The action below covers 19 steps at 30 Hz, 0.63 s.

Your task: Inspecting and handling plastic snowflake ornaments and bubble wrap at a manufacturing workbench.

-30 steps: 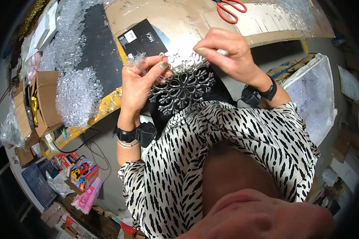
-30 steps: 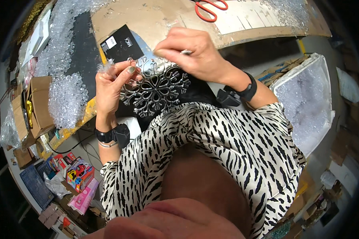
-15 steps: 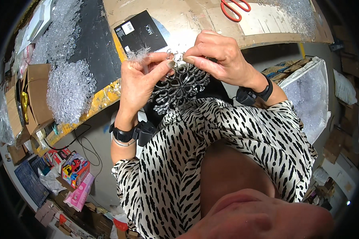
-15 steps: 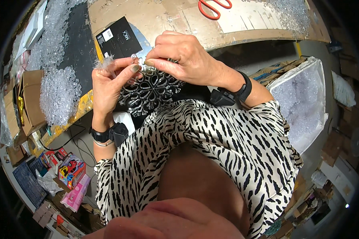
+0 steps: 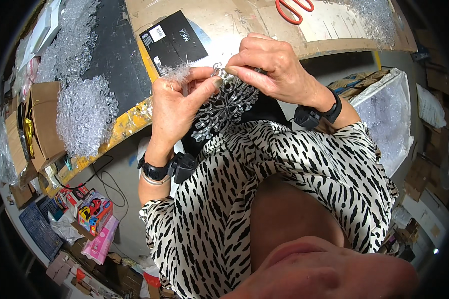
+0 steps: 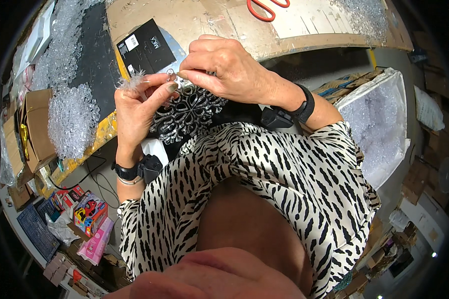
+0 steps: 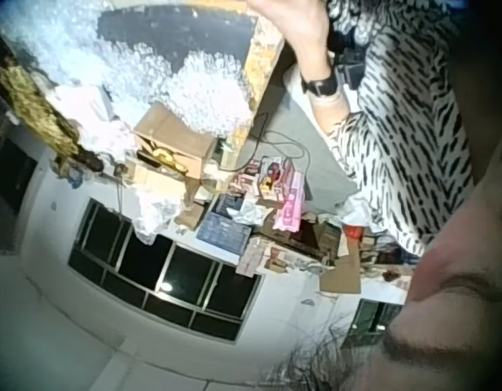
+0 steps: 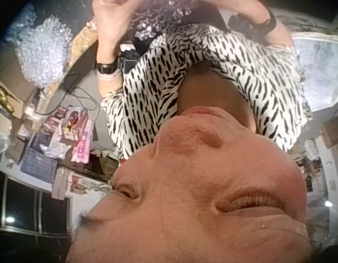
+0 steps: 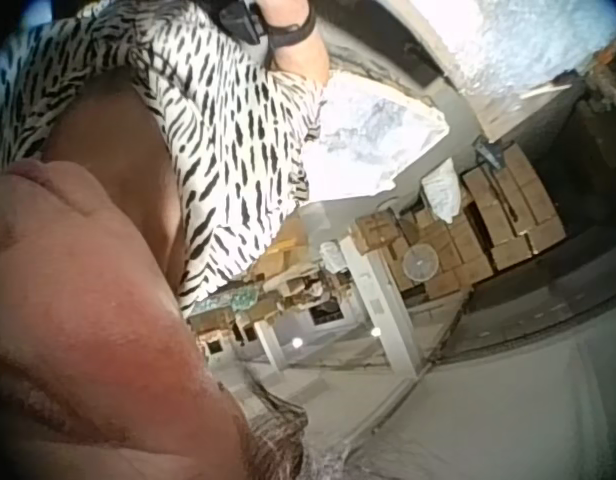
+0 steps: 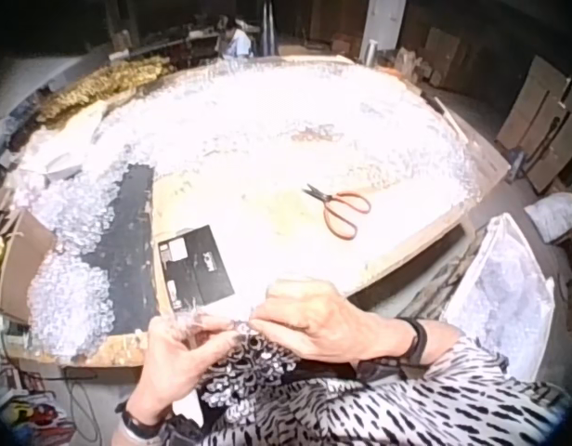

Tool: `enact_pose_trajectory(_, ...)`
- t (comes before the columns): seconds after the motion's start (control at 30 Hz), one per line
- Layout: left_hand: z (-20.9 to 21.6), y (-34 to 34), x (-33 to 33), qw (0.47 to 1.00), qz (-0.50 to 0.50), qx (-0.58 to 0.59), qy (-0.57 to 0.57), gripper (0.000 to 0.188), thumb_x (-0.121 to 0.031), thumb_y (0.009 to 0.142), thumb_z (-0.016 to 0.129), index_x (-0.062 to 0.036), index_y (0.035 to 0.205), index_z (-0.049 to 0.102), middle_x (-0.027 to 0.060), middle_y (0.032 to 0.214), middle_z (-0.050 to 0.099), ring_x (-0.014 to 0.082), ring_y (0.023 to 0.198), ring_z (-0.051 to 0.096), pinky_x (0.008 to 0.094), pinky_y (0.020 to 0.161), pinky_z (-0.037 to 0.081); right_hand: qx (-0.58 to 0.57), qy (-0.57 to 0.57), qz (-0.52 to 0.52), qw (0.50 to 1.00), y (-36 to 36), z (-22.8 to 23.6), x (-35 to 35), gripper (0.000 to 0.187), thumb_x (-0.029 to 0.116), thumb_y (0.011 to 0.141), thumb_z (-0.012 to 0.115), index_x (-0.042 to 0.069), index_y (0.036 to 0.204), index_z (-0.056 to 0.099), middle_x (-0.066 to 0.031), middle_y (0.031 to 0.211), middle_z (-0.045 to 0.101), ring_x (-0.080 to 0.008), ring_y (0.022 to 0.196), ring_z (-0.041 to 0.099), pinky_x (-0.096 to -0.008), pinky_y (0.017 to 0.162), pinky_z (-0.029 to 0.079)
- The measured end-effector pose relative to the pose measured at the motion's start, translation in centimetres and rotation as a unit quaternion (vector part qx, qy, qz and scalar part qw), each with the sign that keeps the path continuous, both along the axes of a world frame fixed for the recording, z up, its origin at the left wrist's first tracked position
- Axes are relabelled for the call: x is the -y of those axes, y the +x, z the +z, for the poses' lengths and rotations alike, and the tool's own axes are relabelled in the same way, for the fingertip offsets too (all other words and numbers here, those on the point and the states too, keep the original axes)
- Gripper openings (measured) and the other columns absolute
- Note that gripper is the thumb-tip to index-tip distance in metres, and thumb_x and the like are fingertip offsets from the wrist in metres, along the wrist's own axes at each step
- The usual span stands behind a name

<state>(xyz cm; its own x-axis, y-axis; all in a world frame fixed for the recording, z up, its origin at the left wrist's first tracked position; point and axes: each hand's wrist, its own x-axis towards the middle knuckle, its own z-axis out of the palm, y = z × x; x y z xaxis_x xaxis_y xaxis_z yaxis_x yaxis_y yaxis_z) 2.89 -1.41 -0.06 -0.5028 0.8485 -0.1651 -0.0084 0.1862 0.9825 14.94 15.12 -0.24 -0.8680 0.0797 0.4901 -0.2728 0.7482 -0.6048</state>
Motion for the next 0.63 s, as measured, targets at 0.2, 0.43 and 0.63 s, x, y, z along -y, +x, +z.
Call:
enact_pose_trajectory(0.2,0.20,0.33,-0.01,1.000,0.017,-0.007,0.004,0.017,-0.003,0.079,0.065,0.0067,0.093,0.063,0.0087,0.080,0.065,0.0112,0.068,0.063,0.0201,0.057,0.047,-0.029,0.043,-0.018,0.998,-0.10,-0.08,0.22,0.008,0.007,0.072,0.066,0.002,0.074,0.060,-0.0078,0.065,0.050,-0.0240,0.065,0.052,-0.0337,0.059,0.043)
enact_pose_trajectory(0.43,-0.01,0.39,-0.12,0.999,0.010,-0.047,-0.017,0.016,-0.002,0.080,0.065,0.0063,0.094,0.063,0.0083,0.081,0.065,0.0117,0.070,0.063,0.0201,0.059,0.048,-0.056,0.090,-0.019,0.994,-0.39,-0.36,0.32,0.011,0.004,0.070,0.068,0.002,0.079,0.062,-0.0058,0.065,0.048,-0.0211,0.062,0.050,-0.0313,0.055,0.041)
enact_pose_trajectory(0.63,-0.61,0.44,-0.46,0.998,-0.006,-0.057,-0.004,0.019,-0.004,0.081,0.064,0.0047,0.098,0.063,0.0090,0.084,0.066,0.0123,0.071,0.063,0.0205,0.061,0.049,-0.037,0.112,-0.021,0.993,-0.34,-0.64,-0.08,0.007,0.007,0.075,0.066,0.004,0.080,0.062,-0.0059,0.067,0.049,-0.0219,0.064,0.050,-0.0319,0.056,0.042)
